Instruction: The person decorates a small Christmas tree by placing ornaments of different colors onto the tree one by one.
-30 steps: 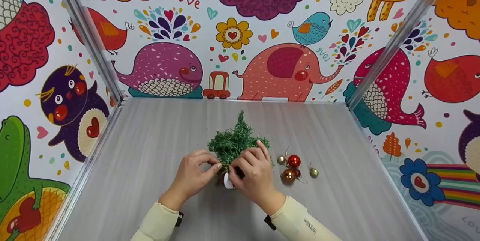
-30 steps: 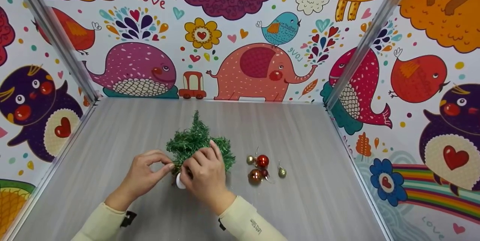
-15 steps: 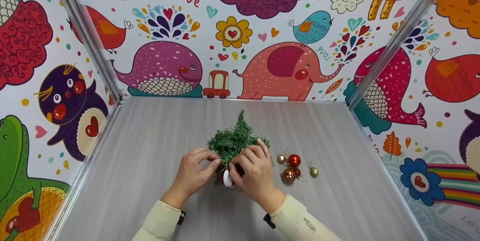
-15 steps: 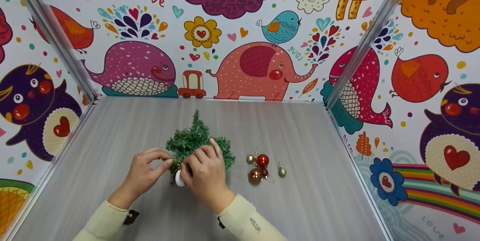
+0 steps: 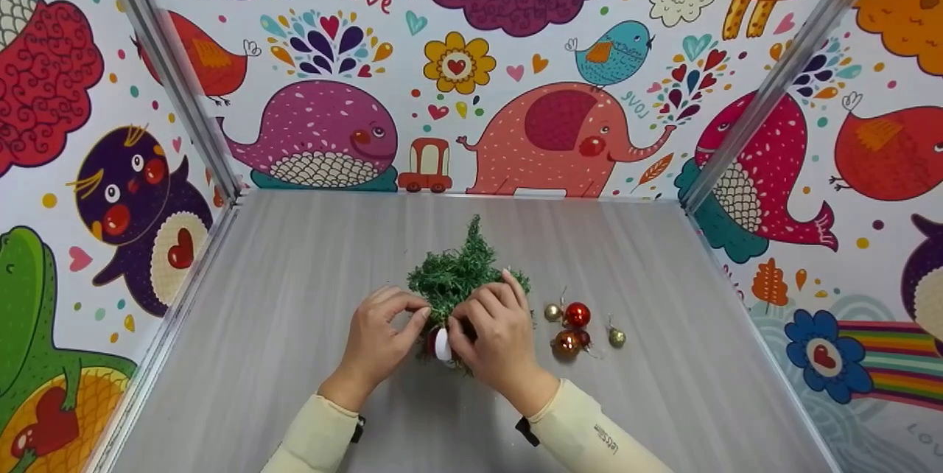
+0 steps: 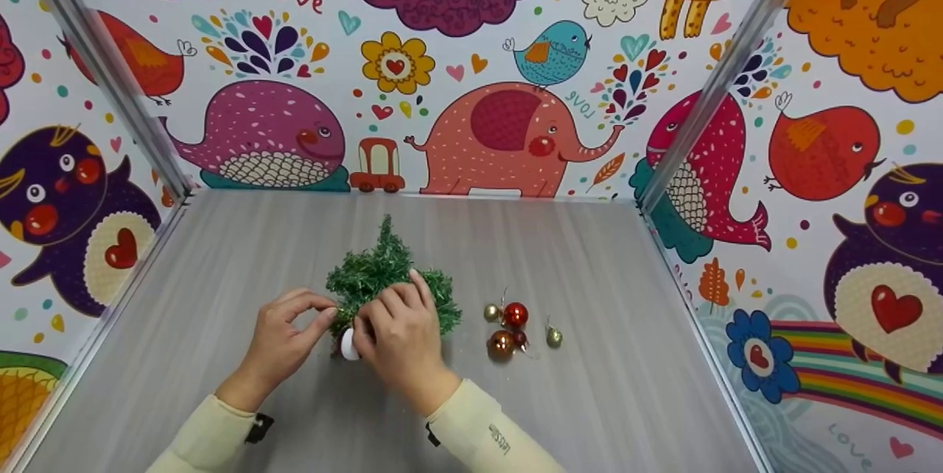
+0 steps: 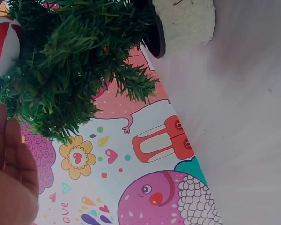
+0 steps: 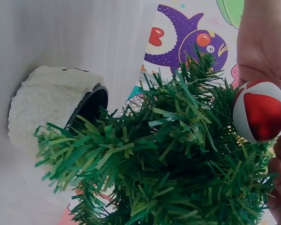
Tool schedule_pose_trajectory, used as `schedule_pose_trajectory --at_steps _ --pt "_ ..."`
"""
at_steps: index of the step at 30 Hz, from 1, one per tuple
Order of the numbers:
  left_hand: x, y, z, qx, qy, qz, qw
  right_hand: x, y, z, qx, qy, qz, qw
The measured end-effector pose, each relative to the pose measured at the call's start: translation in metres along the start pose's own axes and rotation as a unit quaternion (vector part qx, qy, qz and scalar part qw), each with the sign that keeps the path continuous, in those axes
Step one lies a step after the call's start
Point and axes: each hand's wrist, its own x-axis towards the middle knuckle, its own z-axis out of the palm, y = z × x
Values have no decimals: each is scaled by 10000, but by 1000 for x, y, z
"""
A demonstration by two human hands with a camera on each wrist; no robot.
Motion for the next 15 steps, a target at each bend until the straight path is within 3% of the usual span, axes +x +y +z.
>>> schedule_pose_trajectory --at_steps 6,12,15 --pt "0 -2 2 31 17 4 10000 1 1 2 -53 -28 62 10000" --pt "0 -2 4 -120 -69 -247 9996 0 1 3 -105 -23 101 9999" --pt "-1 0 4 -431 -40 -421 9982 0 1 4 -117 -47 140 9998"
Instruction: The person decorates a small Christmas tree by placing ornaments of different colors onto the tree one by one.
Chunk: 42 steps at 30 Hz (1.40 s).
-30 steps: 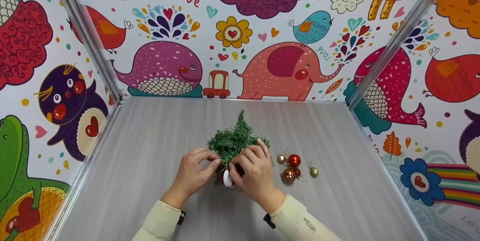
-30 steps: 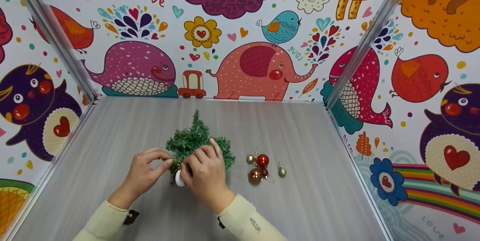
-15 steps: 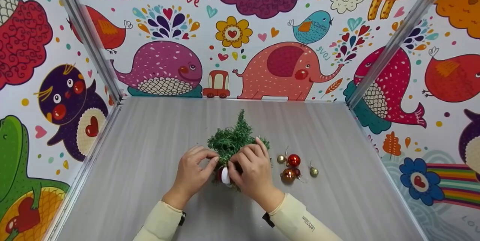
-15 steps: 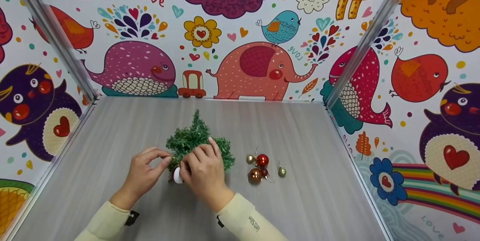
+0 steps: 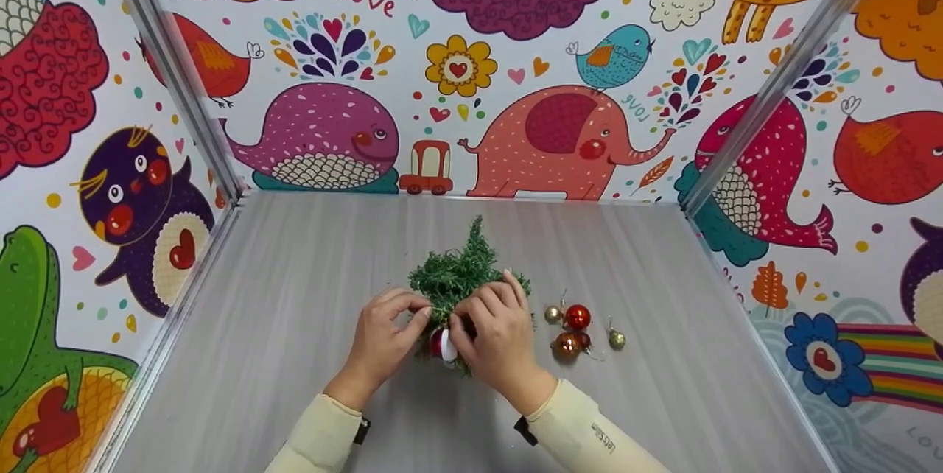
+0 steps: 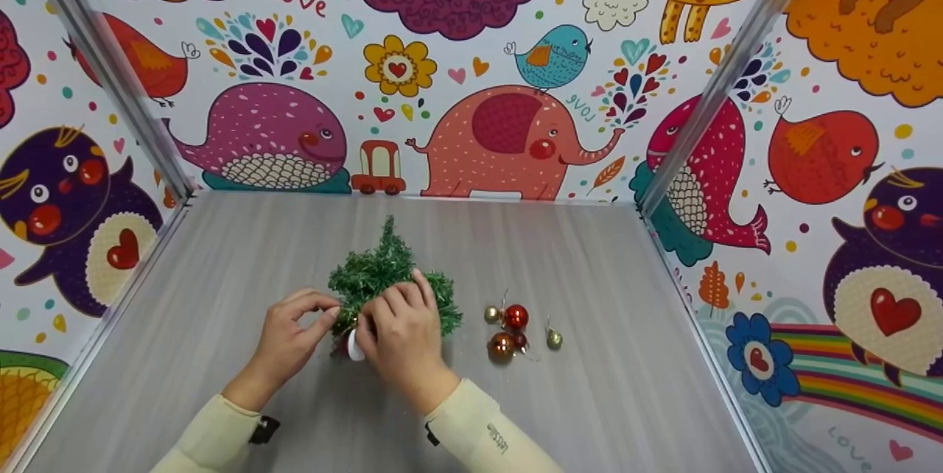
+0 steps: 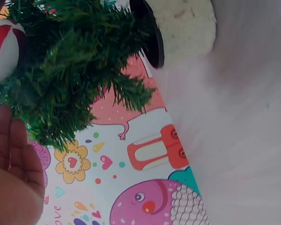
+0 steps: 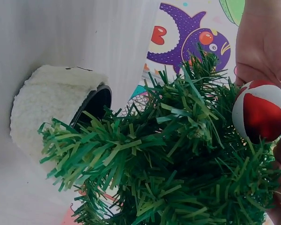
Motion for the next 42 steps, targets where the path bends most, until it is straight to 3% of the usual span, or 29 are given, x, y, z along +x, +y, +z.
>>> schedule_pose_trajectory --at_steps 6,11,14,17,20,23,30,35,39,42 --pt "2 3 0 -768 -158 -520 9956 -1 1 2 19 34 135 9999" --pt "-1 -7 1 -940 -435 -806 9913 -3 1 3 19 62 166 9998" --pt "-1 -7 2 -571 -357 -659 9955 -3 0 3 -25 82 157 9998" --pt "-1 -7 4 164 -155 -221 9995 -5 0 2 -103 85 161 9998" --pt "-2 -7 6 762 -35 242 9968 -6 0 2 -162 68 175 9997" --pt "-2 -7 6 937 -98 500 9943 -7 1 2 -201 -2 178 9996" --pt "-2 -3 1 903 18 436 9950 -10 1 0 -213 -95 137 9996" --pt "-1 3 -1 1191 199 681 9903 -11 2 -5 -79 -24 45 10000" --pt "5 8 -3 1436 -98 813 9862 -13 6 -14 28 28 -15 10000" --pt "8 9 -3 1632 -412 717 9831 -17 10 -23 145 26 -51 9999"
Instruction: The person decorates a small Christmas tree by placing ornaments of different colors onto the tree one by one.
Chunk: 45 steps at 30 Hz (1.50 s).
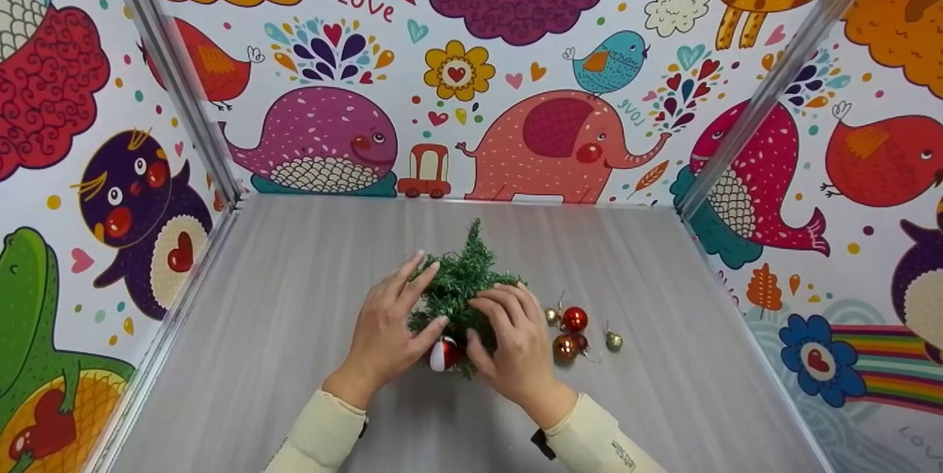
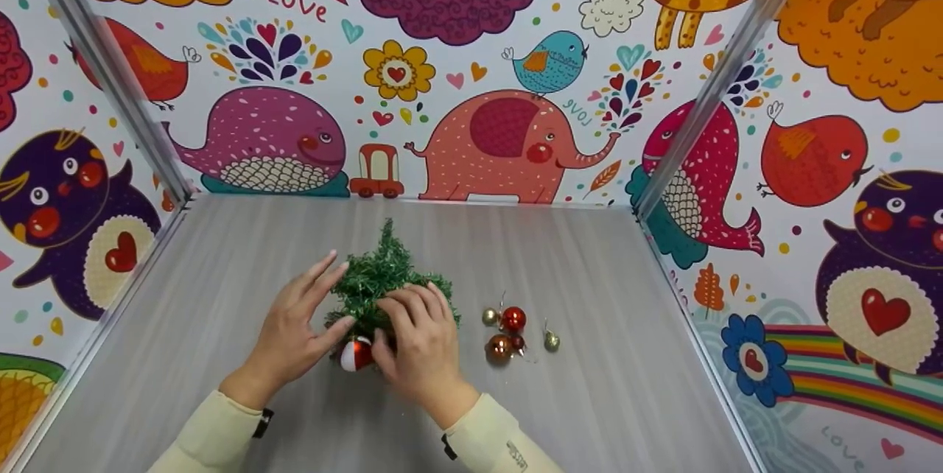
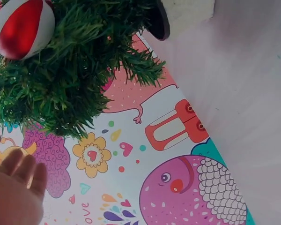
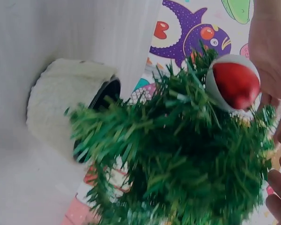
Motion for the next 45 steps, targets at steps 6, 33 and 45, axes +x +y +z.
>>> schedule_pose_trajectory --at_steps 6,33,45 --pt "-2 -1 1 89 -365 -198 9991 -19 19 -20 138 -121 184 9997" --pt "-3 0 1 141 -200 110 9996 -141 121 -37 -1367 -2396 1723 9456" --pt "3 9 7 509 -82 690 9963 -150 125 -30 -1570 -2316 1532 9478"
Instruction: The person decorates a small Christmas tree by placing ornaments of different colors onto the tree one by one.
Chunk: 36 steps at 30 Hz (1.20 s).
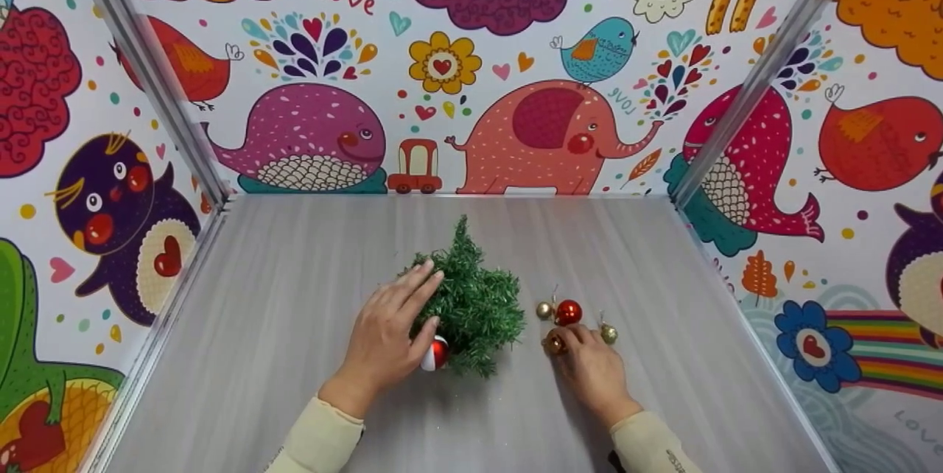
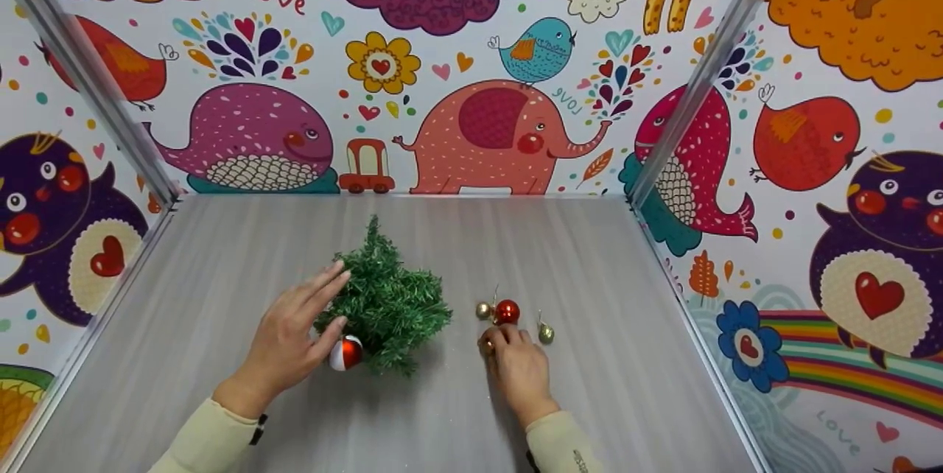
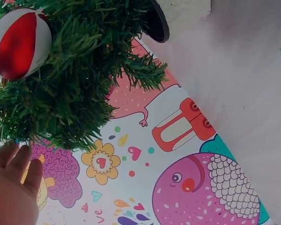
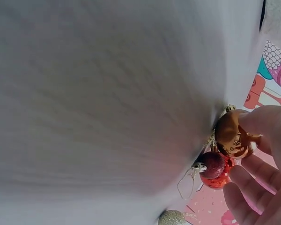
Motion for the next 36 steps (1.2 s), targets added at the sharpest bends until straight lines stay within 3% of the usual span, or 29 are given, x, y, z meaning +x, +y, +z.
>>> schedule_pose_trajectory --at_steps 5,18,26,36 --pt "1 -2 1 1 67 99 9999 2 0 2 51 25 37 10000" --pt "6 -7 -6 -206 -44 -134 9997 3 1 5 103 258 -170 9995" --pt "11 -15 -9 -228 84 -76 9997 4 1 5 195 220 -173 9994" --pt "16 -21 -11 -306 111 -339 9989 3 -1 5 86 170 -168 9997"
